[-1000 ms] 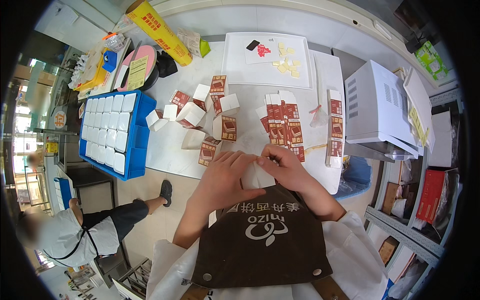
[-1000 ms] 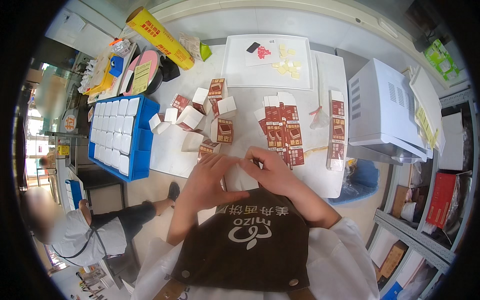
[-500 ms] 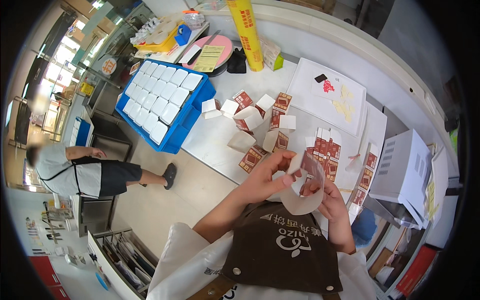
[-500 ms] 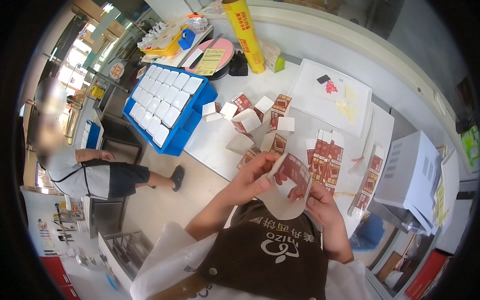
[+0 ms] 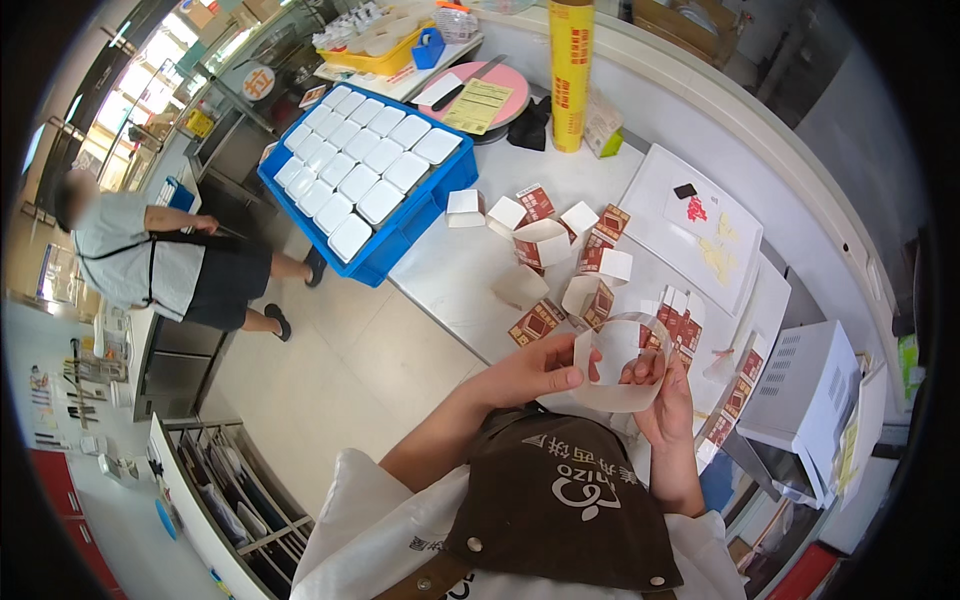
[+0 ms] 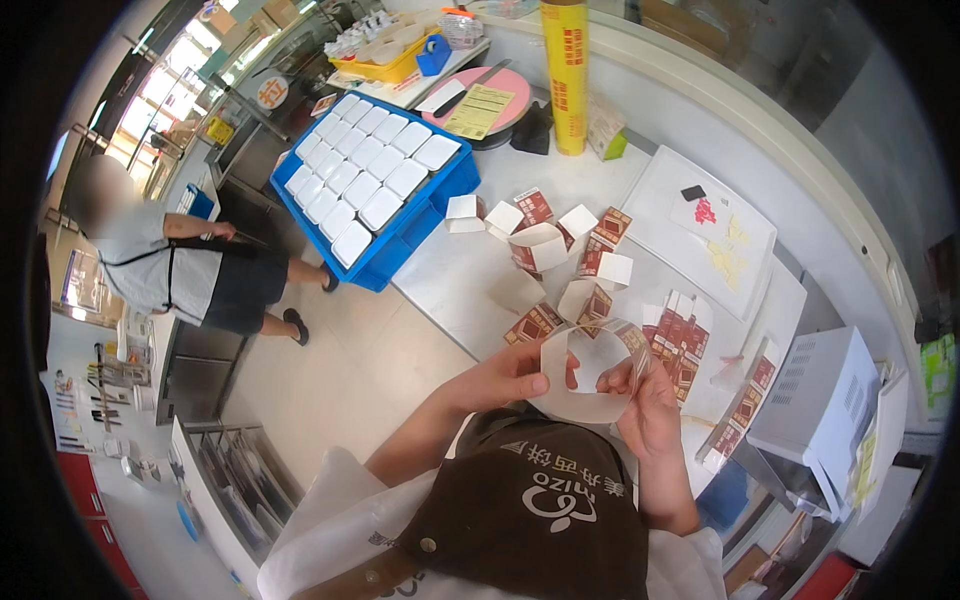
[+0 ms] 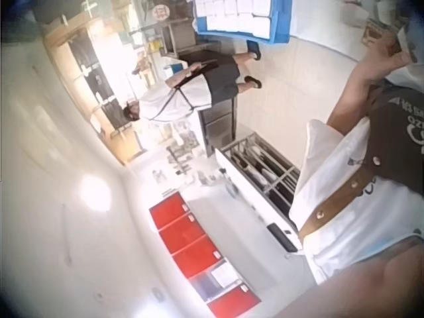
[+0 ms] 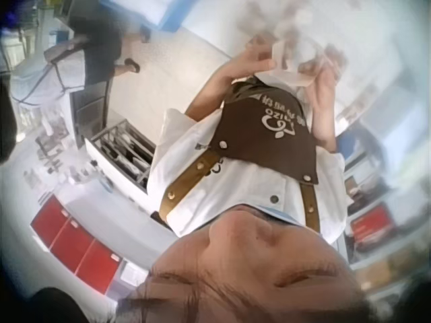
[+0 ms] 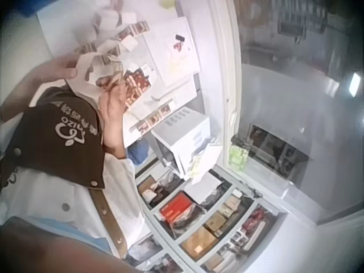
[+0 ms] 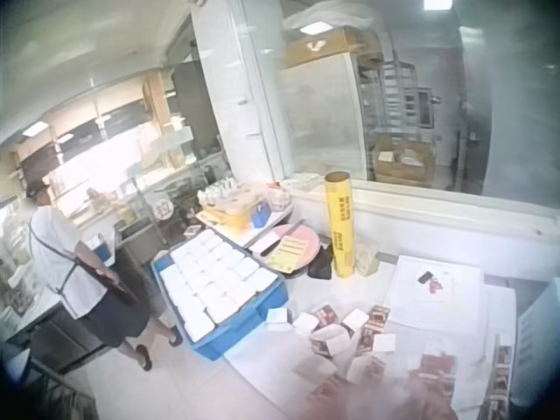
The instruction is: The person folds flat cardboard pieces into small rectangular boxes and places them on a table. The person repeatedly picks up a flat piece, folds the sides, and secures the box shape by hand. Finished boxes are stacked in a pile on the right side of the workspace.
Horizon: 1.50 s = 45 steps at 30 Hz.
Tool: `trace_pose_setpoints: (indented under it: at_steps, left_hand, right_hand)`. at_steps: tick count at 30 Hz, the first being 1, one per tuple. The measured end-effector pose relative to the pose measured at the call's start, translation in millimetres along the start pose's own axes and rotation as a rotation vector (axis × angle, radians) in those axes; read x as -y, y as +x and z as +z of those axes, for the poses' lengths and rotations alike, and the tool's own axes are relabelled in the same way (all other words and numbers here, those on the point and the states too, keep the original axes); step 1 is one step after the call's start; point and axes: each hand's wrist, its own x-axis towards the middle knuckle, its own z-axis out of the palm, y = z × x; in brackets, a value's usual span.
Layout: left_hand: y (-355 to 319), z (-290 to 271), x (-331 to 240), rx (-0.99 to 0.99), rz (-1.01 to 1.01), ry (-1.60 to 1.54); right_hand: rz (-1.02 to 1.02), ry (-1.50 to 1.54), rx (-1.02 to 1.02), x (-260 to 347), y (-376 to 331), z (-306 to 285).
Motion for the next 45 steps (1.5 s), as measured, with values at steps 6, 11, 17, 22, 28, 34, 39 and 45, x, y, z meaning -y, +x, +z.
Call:
trace_pose_setpoints:
  at_steps: [6,11,17,22,28,34,39,45]
  left_hand:
    - [-20.4,-17.5,1.2,0.044,0.016,0.132]
    - [-34.5,-44.0,-0.2,-0.079,-0.019,0.104]
    - [-41.8,-74.2,4.0,-0.381,0.153,0.1]
    - [-41.5,-80.0,8.9,-0.358,0.114,0.125]
    - [-43.3,-65.6,13.7,-0.155,-0.087,0.063]
    - [-49.8,-25.0,9.8,-0.256,-0.17,0.448]
    - [-57.4,-37.3,26.2,-0.53,-0.126,0.367]
    - [-56.7,-126.7,71.4,-1.02,0.07,0.183]
  right_hand:
    - [0.098,-0.023,-0.058,-23.0,28.7,21.7]
    - [0.155,-0.071,-0.019,-42.2,49.0,21.8]
    - [0.182,-0.34,-0.163,-58.9,52.3,33.3]
    - [0.293,-0.902,0.048,-50.5,45.0,40.2]
    - [0.27,-0.873,0.018,-34.6,44.6,37.2]
    - [0.14,-0.846,-0.046,-34.7,36.9,28.8]
    - [0.03,-0.817,-0.087,-40.1,32.0,12.0]
    - [0.063,-1.244,-0.433,-37.2,-5.0,-118.1]
